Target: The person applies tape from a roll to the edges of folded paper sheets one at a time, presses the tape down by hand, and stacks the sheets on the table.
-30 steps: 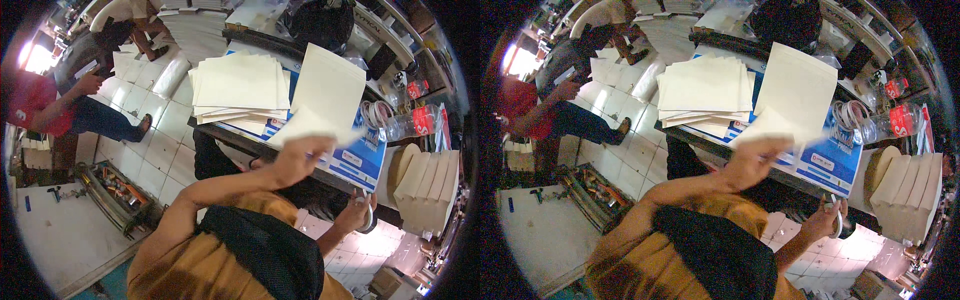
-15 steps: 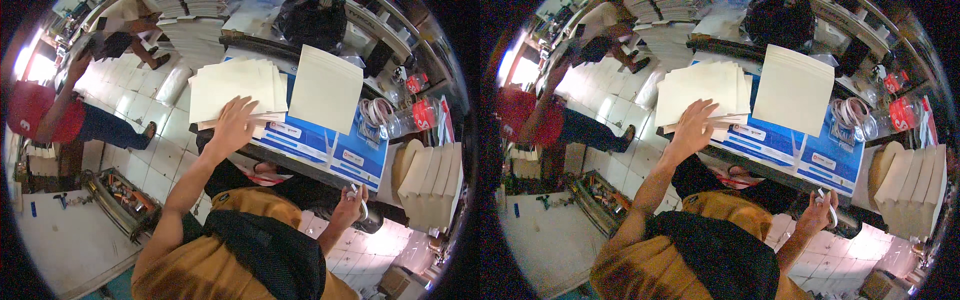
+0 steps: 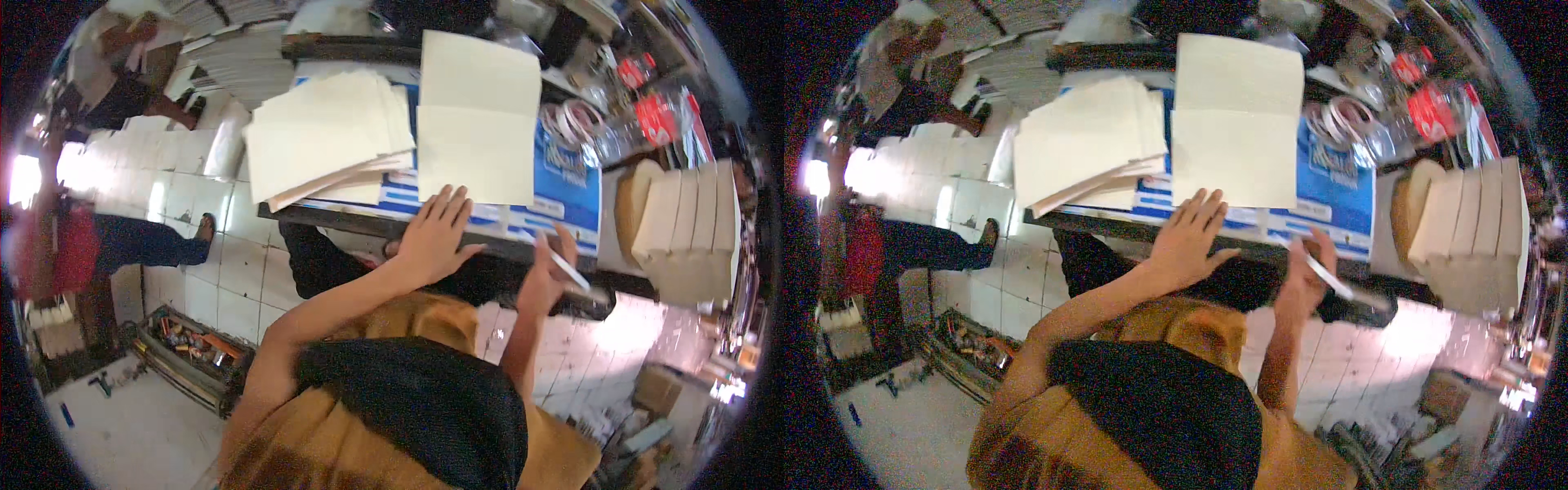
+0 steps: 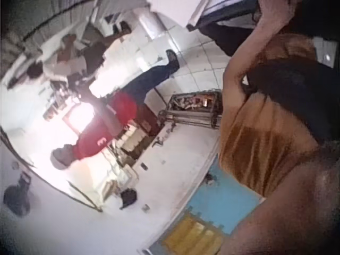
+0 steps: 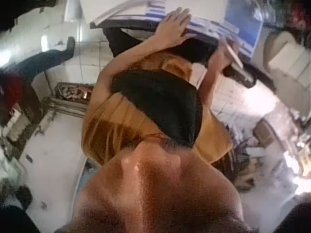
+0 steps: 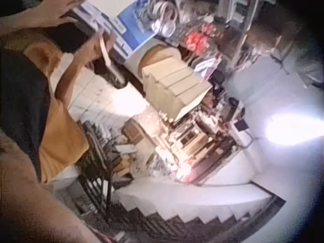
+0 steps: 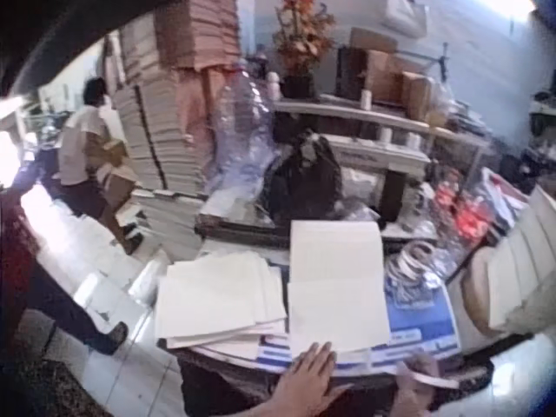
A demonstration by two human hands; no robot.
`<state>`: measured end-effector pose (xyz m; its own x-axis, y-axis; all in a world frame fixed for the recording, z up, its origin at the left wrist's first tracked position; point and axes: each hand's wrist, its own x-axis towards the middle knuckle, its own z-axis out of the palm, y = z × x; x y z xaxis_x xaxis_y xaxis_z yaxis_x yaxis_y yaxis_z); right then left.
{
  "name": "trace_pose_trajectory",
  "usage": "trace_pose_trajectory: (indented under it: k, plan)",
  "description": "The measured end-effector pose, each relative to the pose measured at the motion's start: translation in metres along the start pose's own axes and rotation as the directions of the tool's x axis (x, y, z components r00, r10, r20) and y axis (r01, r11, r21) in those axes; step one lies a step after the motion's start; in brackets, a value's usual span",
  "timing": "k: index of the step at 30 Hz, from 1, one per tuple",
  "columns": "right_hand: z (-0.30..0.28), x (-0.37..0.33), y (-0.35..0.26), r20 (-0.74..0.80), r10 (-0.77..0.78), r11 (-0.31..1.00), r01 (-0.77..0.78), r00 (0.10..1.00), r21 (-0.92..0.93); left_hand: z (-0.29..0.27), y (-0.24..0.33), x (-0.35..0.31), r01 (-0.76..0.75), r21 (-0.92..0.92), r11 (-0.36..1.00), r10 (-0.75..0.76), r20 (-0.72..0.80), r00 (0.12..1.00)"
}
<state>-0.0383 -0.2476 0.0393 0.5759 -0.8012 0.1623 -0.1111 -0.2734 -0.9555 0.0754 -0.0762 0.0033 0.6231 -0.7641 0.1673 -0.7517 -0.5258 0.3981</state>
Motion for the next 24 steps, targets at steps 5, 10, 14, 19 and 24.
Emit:
trace_pose_trajectory:
  k: [5,10,14,19,24]
  plan:
    - [0.062,0.005,0.008,0.362,-0.26,0.948,0.309,0.895,-0.082,-0.022,-0.003,-0.033,0.024,-0.248,0.969,-0.041,-0.065,0.997]
    - [0.1,-0.012,-0.001,0.469,-0.334,0.9,0.424,0.818,-0.099,-0.024,-0.03,-0.07,0.128,-0.326,0.937,-0.237,-0.32,0.917]
    - [0.113,-0.021,0.005,0.438,-0.368,0.897,0.438,0.82,-0.066,-0.024,-0.035,-0.083,0.153,-0.383,0.911,-0.306,-0.379,0.873]
    - [0.121,-0.024,0.013,0.407,-0.408,0.872,0.481,0.817,-0.09,-0.016,-0.03,-0.084,0.12,-0.338,0.934,-0.259,-0.407,0.876]
    - [0.123,-0.028,0.012,0.441,-0.396,0.849,0.505,0.805,-0.159,-0.007,-0.028,-0.08,0.065,-0.356,0.932,-0.221,-0.418,0.881]
